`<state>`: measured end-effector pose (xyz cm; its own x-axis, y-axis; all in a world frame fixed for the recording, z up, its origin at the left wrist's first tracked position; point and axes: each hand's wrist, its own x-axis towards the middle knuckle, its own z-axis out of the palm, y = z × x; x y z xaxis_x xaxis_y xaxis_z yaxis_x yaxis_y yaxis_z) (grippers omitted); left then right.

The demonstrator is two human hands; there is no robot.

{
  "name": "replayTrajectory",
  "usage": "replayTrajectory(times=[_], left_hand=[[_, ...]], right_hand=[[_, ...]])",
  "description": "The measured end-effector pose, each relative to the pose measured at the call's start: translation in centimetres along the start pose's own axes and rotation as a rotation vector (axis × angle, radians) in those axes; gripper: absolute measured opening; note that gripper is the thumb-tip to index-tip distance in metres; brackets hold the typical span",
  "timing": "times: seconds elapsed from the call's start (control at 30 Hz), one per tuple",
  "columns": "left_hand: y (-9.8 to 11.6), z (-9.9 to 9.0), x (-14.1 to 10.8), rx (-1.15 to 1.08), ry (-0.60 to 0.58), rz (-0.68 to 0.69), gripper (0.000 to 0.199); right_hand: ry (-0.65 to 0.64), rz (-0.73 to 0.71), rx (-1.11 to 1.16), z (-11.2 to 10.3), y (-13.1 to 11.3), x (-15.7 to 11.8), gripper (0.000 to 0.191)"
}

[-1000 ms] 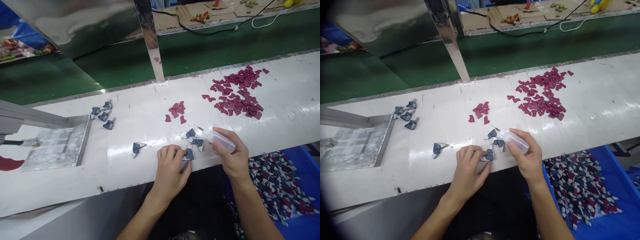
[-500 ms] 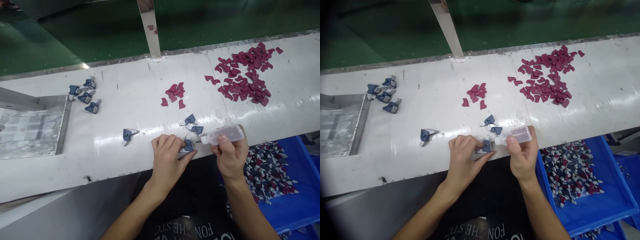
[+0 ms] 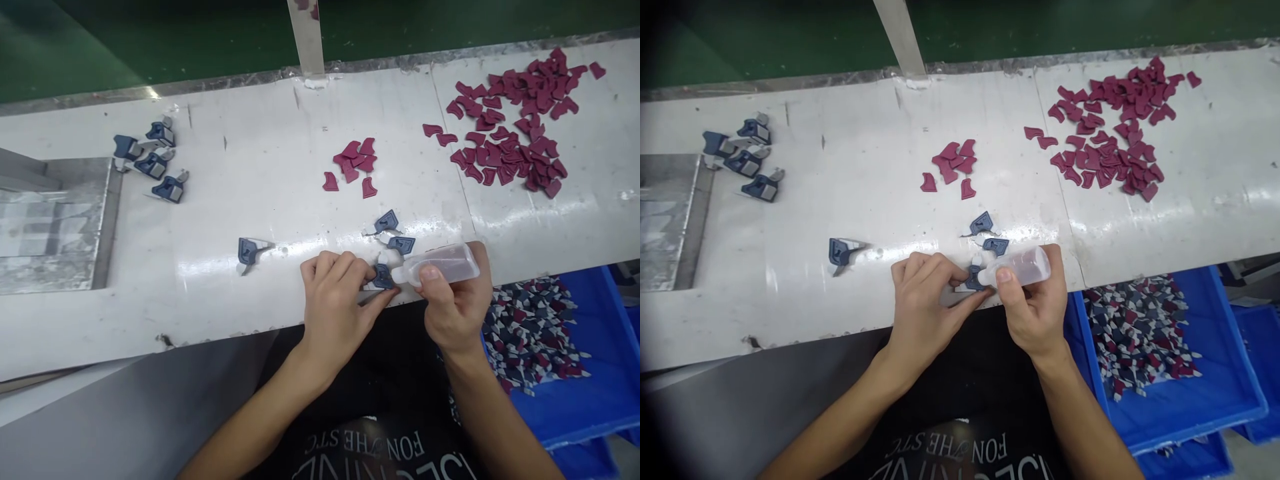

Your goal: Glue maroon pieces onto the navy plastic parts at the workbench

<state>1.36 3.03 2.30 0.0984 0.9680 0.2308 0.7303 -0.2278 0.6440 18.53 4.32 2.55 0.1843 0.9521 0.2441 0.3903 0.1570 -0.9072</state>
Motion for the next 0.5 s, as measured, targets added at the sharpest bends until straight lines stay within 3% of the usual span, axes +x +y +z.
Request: replayTrajectory(times=[0.5], left_hand=[[0.2, -0.1, 0.1, -0.006, -0.007, -0.007, 0.032]], right_hand=[[0.033, -0.12, -0.137, -1.7, -0.3, 0.7, 0.028]])
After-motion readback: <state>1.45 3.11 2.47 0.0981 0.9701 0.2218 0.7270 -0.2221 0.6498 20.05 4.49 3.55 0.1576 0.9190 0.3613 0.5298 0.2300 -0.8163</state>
